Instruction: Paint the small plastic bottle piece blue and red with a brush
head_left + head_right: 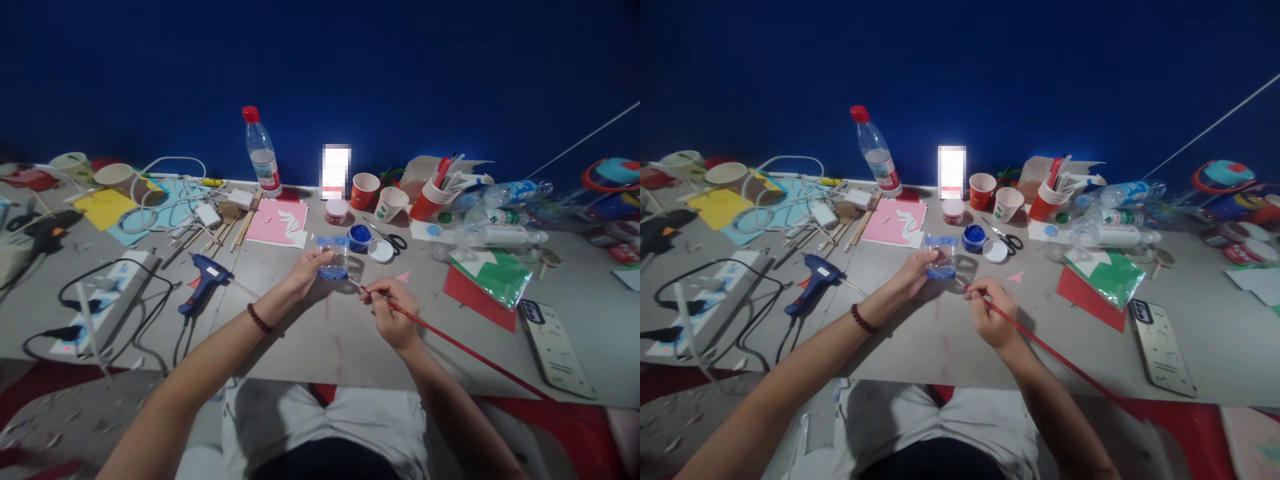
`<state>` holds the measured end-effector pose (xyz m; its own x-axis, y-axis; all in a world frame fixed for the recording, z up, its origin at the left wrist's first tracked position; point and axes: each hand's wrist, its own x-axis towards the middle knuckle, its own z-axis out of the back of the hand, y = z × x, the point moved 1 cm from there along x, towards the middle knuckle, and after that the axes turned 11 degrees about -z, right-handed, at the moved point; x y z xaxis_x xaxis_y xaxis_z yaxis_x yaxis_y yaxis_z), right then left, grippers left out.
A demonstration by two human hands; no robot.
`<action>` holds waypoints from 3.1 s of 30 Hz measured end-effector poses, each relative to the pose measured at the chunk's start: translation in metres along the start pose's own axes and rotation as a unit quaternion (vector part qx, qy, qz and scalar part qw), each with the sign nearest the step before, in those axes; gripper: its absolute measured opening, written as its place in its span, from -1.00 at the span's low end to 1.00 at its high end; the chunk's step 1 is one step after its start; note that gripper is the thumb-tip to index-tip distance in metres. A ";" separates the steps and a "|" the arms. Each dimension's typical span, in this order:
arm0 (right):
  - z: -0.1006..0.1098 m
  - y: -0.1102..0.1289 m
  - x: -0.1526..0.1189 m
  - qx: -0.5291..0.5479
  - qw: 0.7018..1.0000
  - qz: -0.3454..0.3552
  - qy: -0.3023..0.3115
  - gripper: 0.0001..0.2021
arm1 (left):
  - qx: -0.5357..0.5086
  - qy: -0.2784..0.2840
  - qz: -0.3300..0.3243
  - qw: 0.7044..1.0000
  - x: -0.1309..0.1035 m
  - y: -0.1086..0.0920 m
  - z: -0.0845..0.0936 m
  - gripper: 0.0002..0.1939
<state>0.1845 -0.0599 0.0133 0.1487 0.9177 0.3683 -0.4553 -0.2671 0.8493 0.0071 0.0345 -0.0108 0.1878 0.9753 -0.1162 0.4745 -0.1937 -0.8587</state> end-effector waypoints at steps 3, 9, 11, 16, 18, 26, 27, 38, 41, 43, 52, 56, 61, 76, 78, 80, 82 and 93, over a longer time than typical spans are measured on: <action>-0.002 0.007 0.000 -0.013 0.999 0.041 0.006 -0.85 | 0.000 0.006 -0.003 1.000 -0.002 0.000 -0.002 -0.53; -0.003 0.017 0.002 0.016 0.996 0.069 0.045 -0.84 | 0.001 0.024 -0.004 1.000 -0.003 -0.001 -0.002 -0.56; -0.004 0.017 0.003 0.034 0.996 0.062 0.050 -0.84 | 0.001 0.023 -0.002 1.000 -0.003 -0.002 -0.003 -0.58; -0.004 0.015 0.004 0.030 0.998 0.025 0.046 -0.85 | -0.005 0.026 0.003 1.000 -0.003 -0.002 -0.002 -0.60; -0.003 0.014 0.004 0.023 0.999 0.006 0.037 -0.85 | -0.005 0.020 0.005 1.000 -0.002 -0.002 -0.002 -0.59; 0.003 0.005 0.006 0.003 0.999 -0.039 -0.005 -0.86 | -0.004 0.003 0.004 1.000 0.002 -0.001 0.001 -0.56; 0.003 0.003 0.007 -0.006 0.999 -0.045 -0.010 -0.87 | -0.002 0.005 0.002 1.000 0.003 -0.001 0.001 -0.57; 0.001 0.005 0.003 -0.034 0.998 0.043 -0.009 -0.85 | -0.005 0.004 -0.006 1.000 -0.001 0.001 -0.002 -0.54; -0.001 0.011 0.002 -0.027 0.998 0.062 0.001 -0.83 | 0.007 0.001 -0.009 1.000 -0.002 0.001 -0.002 -0.52; -0.002 0.013 0.002 -0.017 0.998 0.060 0.012 -0.83 | 0.016 0.001 -0.012 1.000 -0.002 0.001 -0.002 -0.51; -0.008 0.014 0.000 0.013 0.995 0.060 0.080 -0.84 | 0.050 0.007 -0.040 0.998 -0.006 0.004 -0.007 -0.58; -0.007 0.018 0.003 -0.016 0.995 0.091 0.045 -0.83 | 0.052 0.012 -0.038 0.998 -0.007 0.004 -0.008 -0.55; -0.002 0.022 0.007 -0.042 0.995 0.091 0.002 -0.82 | 0.055 0.005 -0.037 0.998 -0.007 0.003 -0.008 -0.53; -0.002 0.003 0.001 0.047 0.998 -0.002 0.038 -0.86 | 0.067 -0.012 -0.044 0.997 -0.011 0.000 -0.013 -0.52; -0.005 0.008 0.002 0.041 0.997 -0.006 0.066 -0.85 | 0.064 -0.010 -0.043 0.997 -0.011 0.000 -0.013 -0.52; -0.006 0.014 0.004 0.022 0.997 0.006 0.071 -0.85 | 0.062 -0.005 -0.041 0.997 -0.011 0.000 -0.012 -0.54; -0.006 0.018 0.006 -0.003 0.998 0.024 0.058 -0.84 | 0.055 -0.002 -0.038 0.998 -0.010 0.001 -0.012 -0.55; 0.011 0.003 0.010 0.009 1.000 0.005 -0.023 -0.84 | -0.033 -0.025 -0.032 0.999 0.004 -0.002 0.003 -0.57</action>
<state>0.1945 -0.0548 0.0238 0.1850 0.9000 0.3947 -0.4414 -0.2827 0.8516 0.0047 0.0388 -0.0111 0.1127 0.9897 -0.0880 0.5400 -0.1353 -0.8307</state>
